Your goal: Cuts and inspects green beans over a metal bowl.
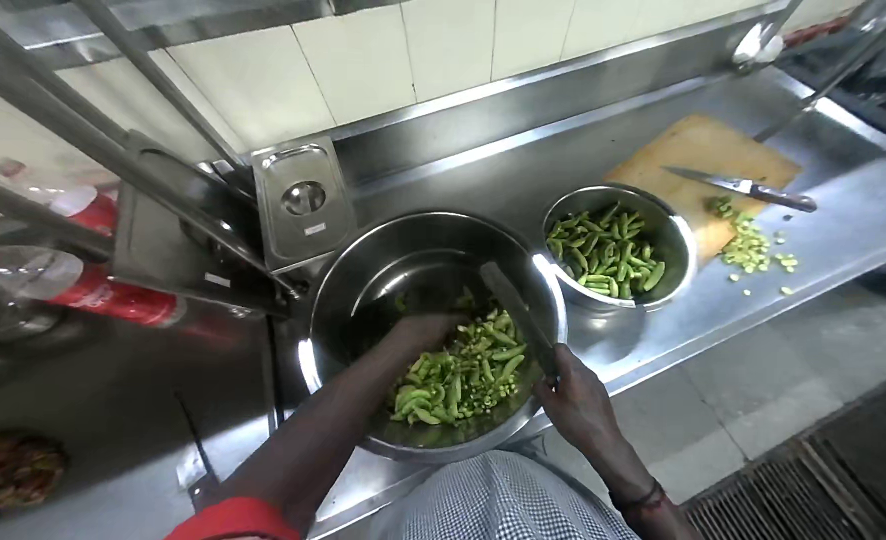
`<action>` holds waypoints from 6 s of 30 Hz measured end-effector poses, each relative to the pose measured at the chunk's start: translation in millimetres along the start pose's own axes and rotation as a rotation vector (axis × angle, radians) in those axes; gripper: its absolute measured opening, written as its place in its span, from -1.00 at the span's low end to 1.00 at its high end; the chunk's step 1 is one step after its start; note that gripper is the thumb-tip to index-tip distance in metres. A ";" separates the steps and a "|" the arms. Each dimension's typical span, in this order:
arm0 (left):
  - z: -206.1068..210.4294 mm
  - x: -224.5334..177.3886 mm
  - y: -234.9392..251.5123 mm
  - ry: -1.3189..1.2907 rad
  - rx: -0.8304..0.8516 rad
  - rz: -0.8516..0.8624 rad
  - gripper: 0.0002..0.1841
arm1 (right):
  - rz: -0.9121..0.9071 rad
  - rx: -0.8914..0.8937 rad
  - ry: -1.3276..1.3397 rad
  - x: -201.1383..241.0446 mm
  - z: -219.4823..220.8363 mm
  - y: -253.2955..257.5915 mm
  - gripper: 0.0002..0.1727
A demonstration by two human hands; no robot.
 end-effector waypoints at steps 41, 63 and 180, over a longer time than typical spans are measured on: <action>24.9 0.2 -73.4 0.185 0.263 0.009 -0.55 | 0.036 0.054 0.018 3.0 0.8 -6.4 -0.54; -36.3 -52.5 -114.2 -0.844 -0.368 0.102 -0.80 | -0.151 0.145 0.439 29.5 -13.2 -9.6 -0.58; -28.7 -56.4 -148.3 -1.084 -0.527 0.141 -0.82 | -0.354 0.153 0.378 85.9 2.0 -12.8 -0.60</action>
Point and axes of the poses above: each hand's wrist, its own y-axis towards the middle knuckle, its own z-axis out of the palm, x = y × z, the point moved 8 cm from there along y, towards the middle knuckle, and after that the axes turned 2 degrees about z, right-handed, at the moved point
